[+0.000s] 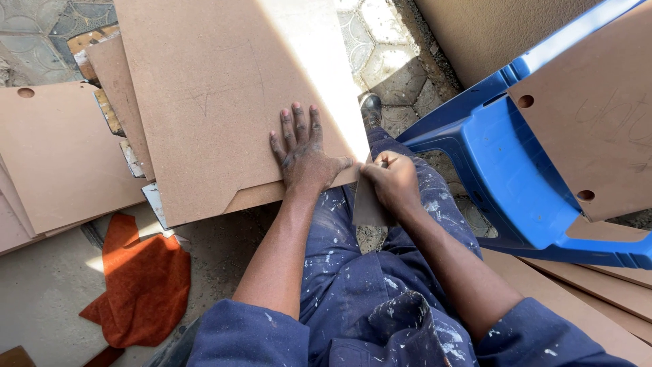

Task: The person sands the edges of a rectangular wooden board using a sanding block held in the right hand. The board rests on the person's lap while they smooth the edges and corners.

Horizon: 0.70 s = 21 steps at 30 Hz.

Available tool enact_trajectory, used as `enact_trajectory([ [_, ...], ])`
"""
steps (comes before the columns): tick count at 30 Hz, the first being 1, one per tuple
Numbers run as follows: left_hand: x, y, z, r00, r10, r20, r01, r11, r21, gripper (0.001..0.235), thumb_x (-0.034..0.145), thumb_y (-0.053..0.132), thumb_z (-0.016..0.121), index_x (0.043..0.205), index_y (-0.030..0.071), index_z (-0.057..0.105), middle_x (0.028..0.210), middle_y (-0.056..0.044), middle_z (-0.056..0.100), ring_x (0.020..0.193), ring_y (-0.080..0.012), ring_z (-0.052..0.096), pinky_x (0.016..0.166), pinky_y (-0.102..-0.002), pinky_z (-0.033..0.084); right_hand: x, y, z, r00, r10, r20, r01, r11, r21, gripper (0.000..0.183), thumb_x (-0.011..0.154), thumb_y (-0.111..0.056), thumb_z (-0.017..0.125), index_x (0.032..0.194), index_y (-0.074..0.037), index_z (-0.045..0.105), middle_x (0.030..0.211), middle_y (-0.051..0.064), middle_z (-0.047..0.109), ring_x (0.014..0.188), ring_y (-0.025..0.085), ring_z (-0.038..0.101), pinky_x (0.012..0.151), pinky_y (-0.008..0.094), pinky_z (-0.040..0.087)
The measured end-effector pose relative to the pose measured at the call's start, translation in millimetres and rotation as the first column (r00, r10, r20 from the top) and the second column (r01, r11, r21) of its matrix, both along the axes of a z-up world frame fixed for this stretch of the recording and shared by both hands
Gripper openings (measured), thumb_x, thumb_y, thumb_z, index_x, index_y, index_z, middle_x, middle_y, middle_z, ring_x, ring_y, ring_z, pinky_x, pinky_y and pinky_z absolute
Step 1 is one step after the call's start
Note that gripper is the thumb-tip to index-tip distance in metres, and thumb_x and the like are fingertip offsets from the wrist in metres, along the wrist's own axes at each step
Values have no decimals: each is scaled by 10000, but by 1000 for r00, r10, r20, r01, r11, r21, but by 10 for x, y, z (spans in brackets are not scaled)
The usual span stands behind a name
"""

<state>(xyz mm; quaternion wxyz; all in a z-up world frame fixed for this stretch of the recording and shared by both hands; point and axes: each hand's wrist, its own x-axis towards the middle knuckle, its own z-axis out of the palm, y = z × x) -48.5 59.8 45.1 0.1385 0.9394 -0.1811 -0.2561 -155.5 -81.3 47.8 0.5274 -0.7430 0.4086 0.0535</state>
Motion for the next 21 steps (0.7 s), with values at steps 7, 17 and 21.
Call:
enact_trajectory([
  [7, 7, 18, 15, 1000, 25, 4, -25, 1000, -18, 1238, 795, 779, 702, 1682, 188, 73, 1740, -156, -81, 1590, -366, -125, 1226, -646, -66, 53, -45, -92, 995, -2, -101, -4, 998, -65, 277, 755, -280, 827, 653, -115, 630, 526, 50, 553, 512, 166, 586, 506, 264, 456],
  [17, -19, -49, 20, 1000, 14, -8, -14, 1000, -20, 1210, 824, 697, 735, 1683, 187, 52, 1739, -156, -97, 1587, -368, -144, 1216, -641, -119, 65, -167, 1, 986, 99, -133, -104, 994, -32, 264, 769, -275, 826, 647, -111, 658, 540, 61, 576, 545, 180, 600, 535, 266, 469],
  [21, -3, -13, 15, 1000, 5, 2, -5, 1000, -2, 1194, 839, 730, 697, 1681, 180, 53, 1737, -171, -92, 1585, -376, -148, 1207, -644, -135, 20, 19, -22, 988, 129, -88, -127, 992, 28, 264, 775, -312, 853, 712, -121, 682, 614, 78, 607, 651, 188, 618, 599, 277, 471],
])
